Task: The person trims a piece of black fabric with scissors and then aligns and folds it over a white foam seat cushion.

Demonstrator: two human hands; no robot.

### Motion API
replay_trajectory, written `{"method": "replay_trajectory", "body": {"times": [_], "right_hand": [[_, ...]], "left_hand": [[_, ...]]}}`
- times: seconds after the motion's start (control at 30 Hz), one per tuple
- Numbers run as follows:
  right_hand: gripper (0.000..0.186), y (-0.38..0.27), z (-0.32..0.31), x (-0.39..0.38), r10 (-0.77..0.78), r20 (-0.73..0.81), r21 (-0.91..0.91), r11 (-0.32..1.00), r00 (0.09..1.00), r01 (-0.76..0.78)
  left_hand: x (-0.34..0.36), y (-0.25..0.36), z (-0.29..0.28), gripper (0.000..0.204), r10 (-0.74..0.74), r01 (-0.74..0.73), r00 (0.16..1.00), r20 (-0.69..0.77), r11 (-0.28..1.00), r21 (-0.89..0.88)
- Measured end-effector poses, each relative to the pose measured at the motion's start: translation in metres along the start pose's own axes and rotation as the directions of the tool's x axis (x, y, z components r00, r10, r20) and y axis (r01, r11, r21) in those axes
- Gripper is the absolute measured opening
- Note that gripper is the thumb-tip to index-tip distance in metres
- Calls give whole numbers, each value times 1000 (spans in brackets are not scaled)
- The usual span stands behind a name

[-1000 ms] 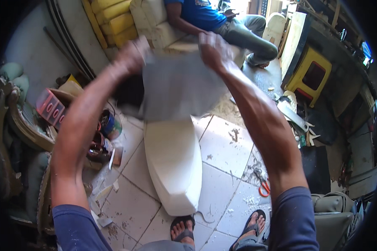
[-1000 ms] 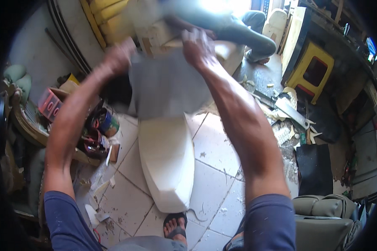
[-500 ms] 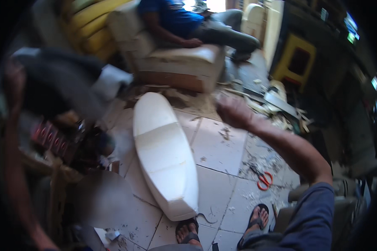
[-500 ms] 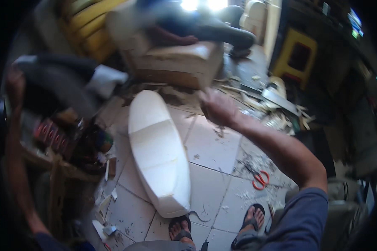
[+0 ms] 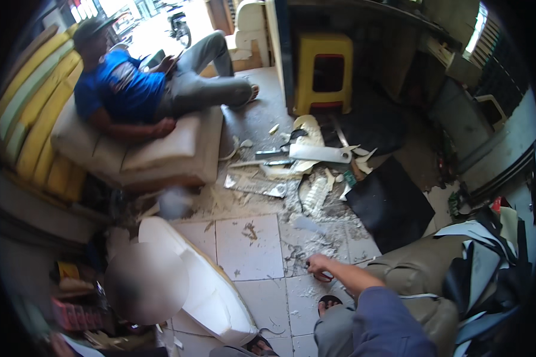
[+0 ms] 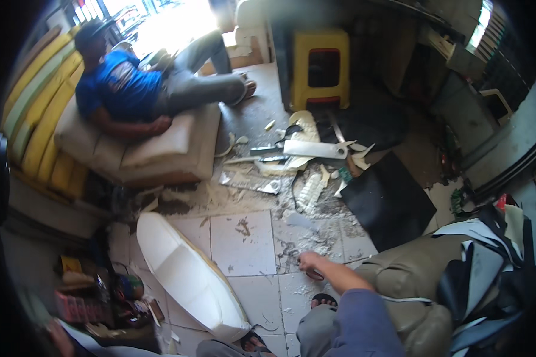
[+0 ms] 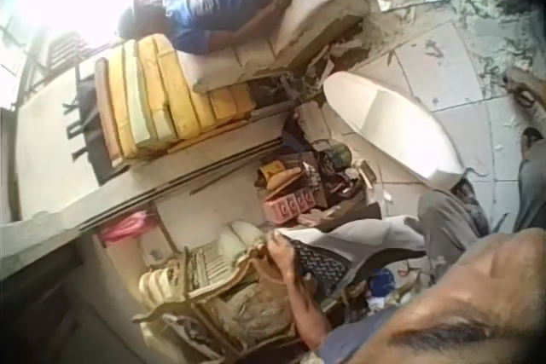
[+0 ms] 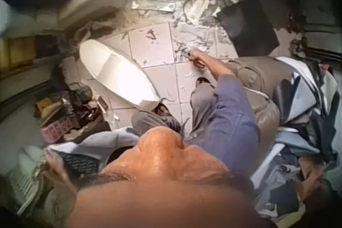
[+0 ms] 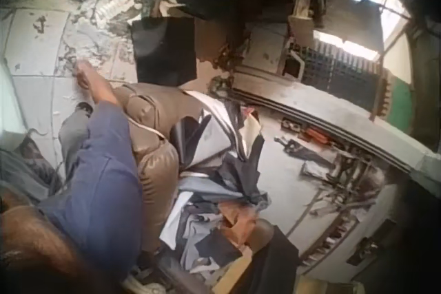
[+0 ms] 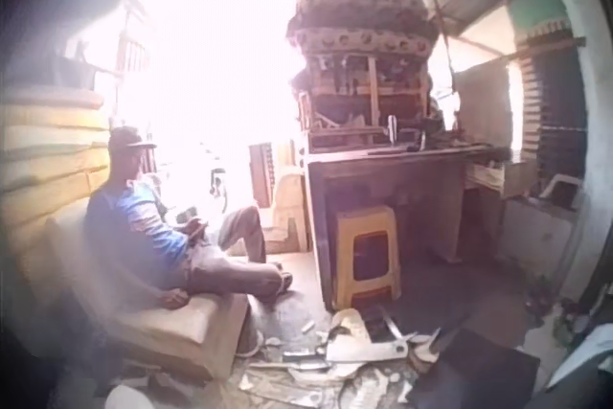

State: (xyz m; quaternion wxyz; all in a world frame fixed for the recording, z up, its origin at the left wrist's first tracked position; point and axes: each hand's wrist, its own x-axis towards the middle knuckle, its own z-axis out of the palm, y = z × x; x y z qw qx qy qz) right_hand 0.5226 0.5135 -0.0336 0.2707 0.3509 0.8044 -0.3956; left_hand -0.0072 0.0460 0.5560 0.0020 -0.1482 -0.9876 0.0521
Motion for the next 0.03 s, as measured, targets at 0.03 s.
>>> {"method": "replay_trajectory", "body": {"times": [0.03], "right_hand": [[43, 2, 10, -21, 120, -37, 63, 991, 992, -118]], "left_hand": [[14, -4, 22, 52, 140, -133, 987, 74, 986, -103]]}}
